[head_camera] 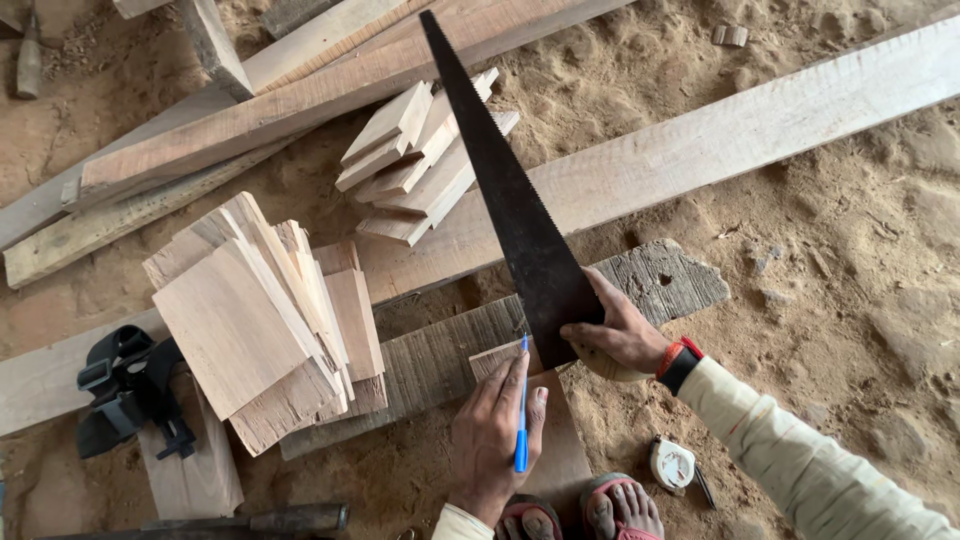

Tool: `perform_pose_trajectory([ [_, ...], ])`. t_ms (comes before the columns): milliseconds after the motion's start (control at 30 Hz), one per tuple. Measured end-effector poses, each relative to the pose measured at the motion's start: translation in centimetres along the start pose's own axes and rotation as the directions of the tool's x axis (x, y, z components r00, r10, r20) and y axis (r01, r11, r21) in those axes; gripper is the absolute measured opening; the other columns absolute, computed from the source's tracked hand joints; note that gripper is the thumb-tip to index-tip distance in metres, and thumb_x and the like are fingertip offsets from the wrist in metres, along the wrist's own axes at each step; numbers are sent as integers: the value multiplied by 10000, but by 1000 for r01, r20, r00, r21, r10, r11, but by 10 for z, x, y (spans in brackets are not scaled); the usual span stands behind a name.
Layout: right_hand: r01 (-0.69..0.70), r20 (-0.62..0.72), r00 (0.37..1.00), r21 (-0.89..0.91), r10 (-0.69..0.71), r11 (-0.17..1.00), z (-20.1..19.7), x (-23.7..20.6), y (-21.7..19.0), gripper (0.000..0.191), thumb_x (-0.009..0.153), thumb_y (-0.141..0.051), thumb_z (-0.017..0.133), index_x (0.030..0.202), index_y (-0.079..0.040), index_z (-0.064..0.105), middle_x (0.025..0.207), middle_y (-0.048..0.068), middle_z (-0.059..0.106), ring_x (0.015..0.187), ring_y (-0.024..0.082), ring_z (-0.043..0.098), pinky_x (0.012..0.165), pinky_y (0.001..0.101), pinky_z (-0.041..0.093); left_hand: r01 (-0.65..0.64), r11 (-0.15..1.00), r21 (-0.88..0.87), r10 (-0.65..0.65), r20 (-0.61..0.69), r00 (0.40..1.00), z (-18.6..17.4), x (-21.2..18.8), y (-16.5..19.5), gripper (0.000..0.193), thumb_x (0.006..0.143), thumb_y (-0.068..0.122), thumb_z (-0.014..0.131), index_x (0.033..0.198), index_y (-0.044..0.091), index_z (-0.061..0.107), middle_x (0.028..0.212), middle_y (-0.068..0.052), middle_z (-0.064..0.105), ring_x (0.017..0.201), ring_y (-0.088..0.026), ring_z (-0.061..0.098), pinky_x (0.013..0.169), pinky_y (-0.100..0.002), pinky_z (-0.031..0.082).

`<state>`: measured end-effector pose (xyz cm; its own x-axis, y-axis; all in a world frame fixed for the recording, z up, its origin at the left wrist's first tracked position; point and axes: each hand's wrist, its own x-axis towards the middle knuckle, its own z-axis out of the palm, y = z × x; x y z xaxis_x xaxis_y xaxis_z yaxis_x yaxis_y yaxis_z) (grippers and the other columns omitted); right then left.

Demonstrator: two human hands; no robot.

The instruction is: The person measures and marks wooden planks using a tape measure, a blue pen, and a hand saw as a straightedge. They repeatedly align the saw to draw straight lines on the wood surfaces in a workshop setting.

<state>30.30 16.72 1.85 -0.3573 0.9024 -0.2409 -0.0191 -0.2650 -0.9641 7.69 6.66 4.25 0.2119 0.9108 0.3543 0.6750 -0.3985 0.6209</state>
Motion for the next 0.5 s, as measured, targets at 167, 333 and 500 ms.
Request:
perform_pose_trajectory([
  [167, 39, 3, 999, -81, -39, 996, 0, 0, 0, 864, 803, -60, 767, 1541, -40, 319, 1346, 138, 607, 1200, 224, 609, 1024, 401, 554, 22, 1000, -21, -22, 11, 1000, -4, 1, 2, 434, 1000, 219, 640, 1322, -73, 633, 1225, -252, 717, 1077, -368, 735, 912, -424, 610],
  [333, 61, 28, 998, -64, -60, 996, -1, 3, -1, 878, 801, -79, 765, 1543, -37, 298, 1363, 135, 593, 1223, 222, 601, 1037, 394, 548, 38, 999, -24, -36, 63, 997, -3, 4, 3, 448, 984, 218, 643, 1309, -91, 632, 1226, -255, 718, 1040, -357, 728, 884, -429, 599],
  [500, 56, 46, 998, -64, -53, 996, -3, 3, 1, 884, 812, -108, 760, 1551, -43, 279, 1368, 143, 586, 1230, 233, 594, 1043, 413, 544, -1, 1000, 18, -1, 58, 998, 2, 0, 1, 423, 1010, 236, 630, 1292, -79, 650, 1247, -255, 705, 1120, -366, 710, 951, -451, 588],
])
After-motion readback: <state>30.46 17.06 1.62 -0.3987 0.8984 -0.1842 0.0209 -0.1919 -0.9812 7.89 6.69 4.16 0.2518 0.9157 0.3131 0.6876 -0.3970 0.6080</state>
